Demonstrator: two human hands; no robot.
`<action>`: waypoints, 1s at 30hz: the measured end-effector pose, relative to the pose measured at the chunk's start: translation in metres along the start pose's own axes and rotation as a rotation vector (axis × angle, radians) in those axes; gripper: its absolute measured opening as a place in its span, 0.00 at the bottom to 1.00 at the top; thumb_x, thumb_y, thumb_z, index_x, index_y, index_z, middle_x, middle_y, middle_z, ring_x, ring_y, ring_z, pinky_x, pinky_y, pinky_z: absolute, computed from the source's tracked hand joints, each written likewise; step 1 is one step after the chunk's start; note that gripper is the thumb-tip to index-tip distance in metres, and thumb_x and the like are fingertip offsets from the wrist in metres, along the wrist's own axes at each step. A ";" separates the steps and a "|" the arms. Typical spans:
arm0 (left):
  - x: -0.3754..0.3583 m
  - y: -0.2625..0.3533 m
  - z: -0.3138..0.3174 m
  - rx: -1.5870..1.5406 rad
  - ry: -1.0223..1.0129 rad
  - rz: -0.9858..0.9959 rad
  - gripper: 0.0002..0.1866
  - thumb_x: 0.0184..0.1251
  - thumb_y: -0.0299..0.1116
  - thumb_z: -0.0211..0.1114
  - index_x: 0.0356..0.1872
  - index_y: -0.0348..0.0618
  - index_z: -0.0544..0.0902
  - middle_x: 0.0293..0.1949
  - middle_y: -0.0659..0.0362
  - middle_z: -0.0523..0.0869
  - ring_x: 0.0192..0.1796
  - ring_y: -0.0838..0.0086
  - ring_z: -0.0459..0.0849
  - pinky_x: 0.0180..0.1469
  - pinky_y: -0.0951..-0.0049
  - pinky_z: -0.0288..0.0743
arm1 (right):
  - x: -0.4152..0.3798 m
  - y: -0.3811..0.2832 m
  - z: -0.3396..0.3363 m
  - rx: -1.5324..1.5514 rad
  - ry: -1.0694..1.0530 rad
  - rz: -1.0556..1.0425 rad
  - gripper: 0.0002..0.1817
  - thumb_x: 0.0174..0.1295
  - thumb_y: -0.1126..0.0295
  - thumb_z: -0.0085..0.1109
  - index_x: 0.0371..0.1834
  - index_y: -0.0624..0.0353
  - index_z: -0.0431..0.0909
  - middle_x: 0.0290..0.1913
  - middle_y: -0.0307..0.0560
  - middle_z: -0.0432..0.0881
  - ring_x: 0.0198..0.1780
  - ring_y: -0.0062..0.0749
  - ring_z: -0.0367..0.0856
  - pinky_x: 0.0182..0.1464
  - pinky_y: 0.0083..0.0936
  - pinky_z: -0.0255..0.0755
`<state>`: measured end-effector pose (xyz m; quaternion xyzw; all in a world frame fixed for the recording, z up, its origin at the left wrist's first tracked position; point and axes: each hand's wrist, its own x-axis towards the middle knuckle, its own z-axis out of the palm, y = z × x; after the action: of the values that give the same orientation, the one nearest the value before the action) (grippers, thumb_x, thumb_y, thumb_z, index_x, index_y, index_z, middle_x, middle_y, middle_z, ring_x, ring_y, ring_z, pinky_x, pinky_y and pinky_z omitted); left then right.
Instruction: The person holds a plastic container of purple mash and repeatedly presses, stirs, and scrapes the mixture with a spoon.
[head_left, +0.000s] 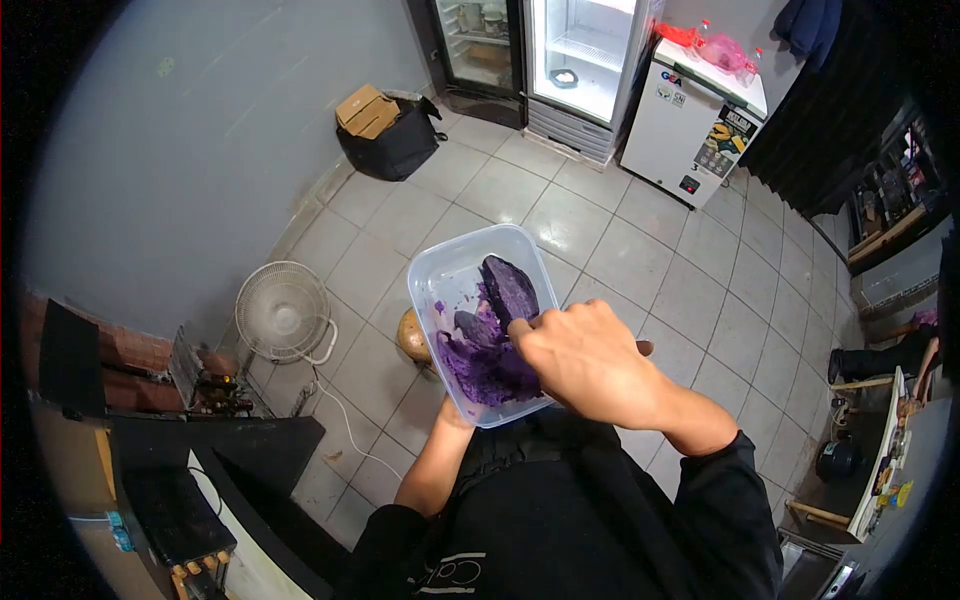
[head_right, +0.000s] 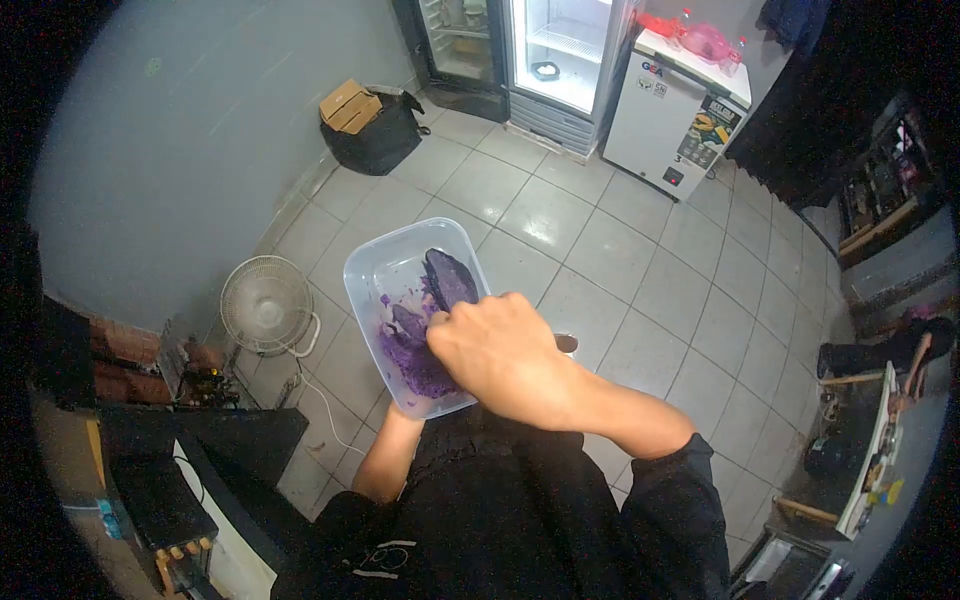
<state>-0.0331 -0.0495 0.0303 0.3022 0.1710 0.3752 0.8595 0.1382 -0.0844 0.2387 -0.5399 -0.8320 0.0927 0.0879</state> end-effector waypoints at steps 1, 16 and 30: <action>-0.001 -0.001 0.000 -0.011 -0.008 0.007 0.32 0.75 0.50 0.50 0.74 0.47 0.58 0.68 0.55 0.69 0.69 0.64 0.67 0.71 0.61 0.61 | 0.000 0.001 -0.001 0.011 0.004 0.014 0.06 0.52 0.74 0.57 0.31 0.64 0.76 0.22 0.53 0.81 0.27 0.48 0.84 0.27 0.39 0.75; 0.010 0.003 -0.006 -0.175 -0.100 0.107 0.33 0.74 0.53 0.46 0.73 0.46 0.60 0.68 0.56 0.70 0.68 0.65 0.68 0.71 0.61 0.61 | -0.007 -0.004 0.010 0.077 -0.010 0.033 0.05 0.50 0.75 0.57 0.29 0.64 0.77 0.23 0.56 0.81 0.27 0.51 0.84 0.29 0.41 0.76; 0.025 0.004 -0.013 -0.336 -0.027 0.194 0.37 0.72 0.61 0.41 0.72 0.45 0.61 0.68 0.55 0.70 0.68 0.65 0.69 0.71 0.60 0.62 | -0.022 0.021 0.023 0.349 0.036 0.158 0.05 0.59 0.72 0.57 0.32 0.64 0.77 0.22 0.61 0.77 0.29 0.60 0.77 0.32 0.48 0.70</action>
<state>-0.0253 -0.0241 0.0215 0.1746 0.0647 0.4754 0.8598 0.1598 -0.0971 0.2105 -0.5815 -0.7566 0.2326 0.1876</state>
